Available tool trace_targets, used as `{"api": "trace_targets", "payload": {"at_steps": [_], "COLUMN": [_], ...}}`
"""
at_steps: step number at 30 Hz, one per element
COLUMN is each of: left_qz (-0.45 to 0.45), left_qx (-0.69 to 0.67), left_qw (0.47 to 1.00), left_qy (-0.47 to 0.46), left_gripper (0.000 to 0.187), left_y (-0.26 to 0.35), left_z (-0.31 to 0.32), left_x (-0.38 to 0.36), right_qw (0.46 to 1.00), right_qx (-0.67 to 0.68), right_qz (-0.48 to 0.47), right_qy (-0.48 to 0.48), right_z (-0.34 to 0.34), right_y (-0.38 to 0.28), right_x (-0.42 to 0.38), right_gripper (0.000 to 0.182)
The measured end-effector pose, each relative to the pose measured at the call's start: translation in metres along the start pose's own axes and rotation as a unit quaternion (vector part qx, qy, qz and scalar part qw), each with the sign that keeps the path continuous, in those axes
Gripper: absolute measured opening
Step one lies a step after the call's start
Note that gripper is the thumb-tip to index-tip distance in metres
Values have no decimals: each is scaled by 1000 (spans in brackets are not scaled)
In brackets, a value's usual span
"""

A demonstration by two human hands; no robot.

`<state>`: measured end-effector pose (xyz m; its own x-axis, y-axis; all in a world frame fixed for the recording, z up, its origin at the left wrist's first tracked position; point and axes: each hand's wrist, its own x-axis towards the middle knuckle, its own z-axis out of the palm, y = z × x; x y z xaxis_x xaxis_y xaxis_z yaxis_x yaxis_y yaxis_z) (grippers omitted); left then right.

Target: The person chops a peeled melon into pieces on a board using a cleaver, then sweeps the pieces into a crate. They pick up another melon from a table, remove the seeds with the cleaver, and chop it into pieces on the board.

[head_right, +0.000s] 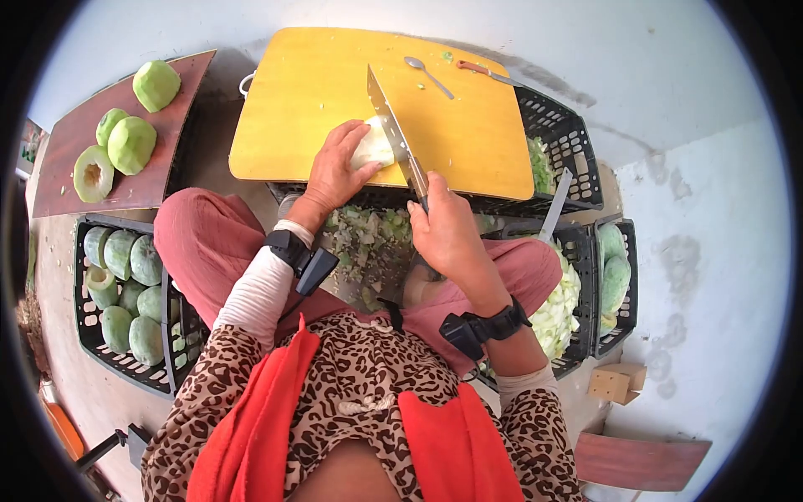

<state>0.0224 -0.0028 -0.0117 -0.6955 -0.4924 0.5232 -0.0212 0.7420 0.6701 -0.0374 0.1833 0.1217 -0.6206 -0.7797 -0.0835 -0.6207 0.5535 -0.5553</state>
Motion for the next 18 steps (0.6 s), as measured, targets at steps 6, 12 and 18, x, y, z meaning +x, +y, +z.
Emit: {"api": "trace_targets", "payload": {"at_steps": [6,12,18], "left_qz": [-1,-40,-58], "left_qx": [-8,-28,-34], "left_qw": [1000,998,998], "left_qy": [-14,-26,-19], "left_gripper": [61,59,58], "left_y": [0,3,6], "left_z": [-2,-3,-1], "left_x": [4,8,9], "right_qw": [996,996,991], "right_qx": [-6,-16,-5], "right_qz": [-76,-77,-128], "right_qy": [42,45,46], "right_z": [5,4,5], "right_y": [5,6,10], "right_x": [3,4,10], "right_gripper": [37,37,34]}}
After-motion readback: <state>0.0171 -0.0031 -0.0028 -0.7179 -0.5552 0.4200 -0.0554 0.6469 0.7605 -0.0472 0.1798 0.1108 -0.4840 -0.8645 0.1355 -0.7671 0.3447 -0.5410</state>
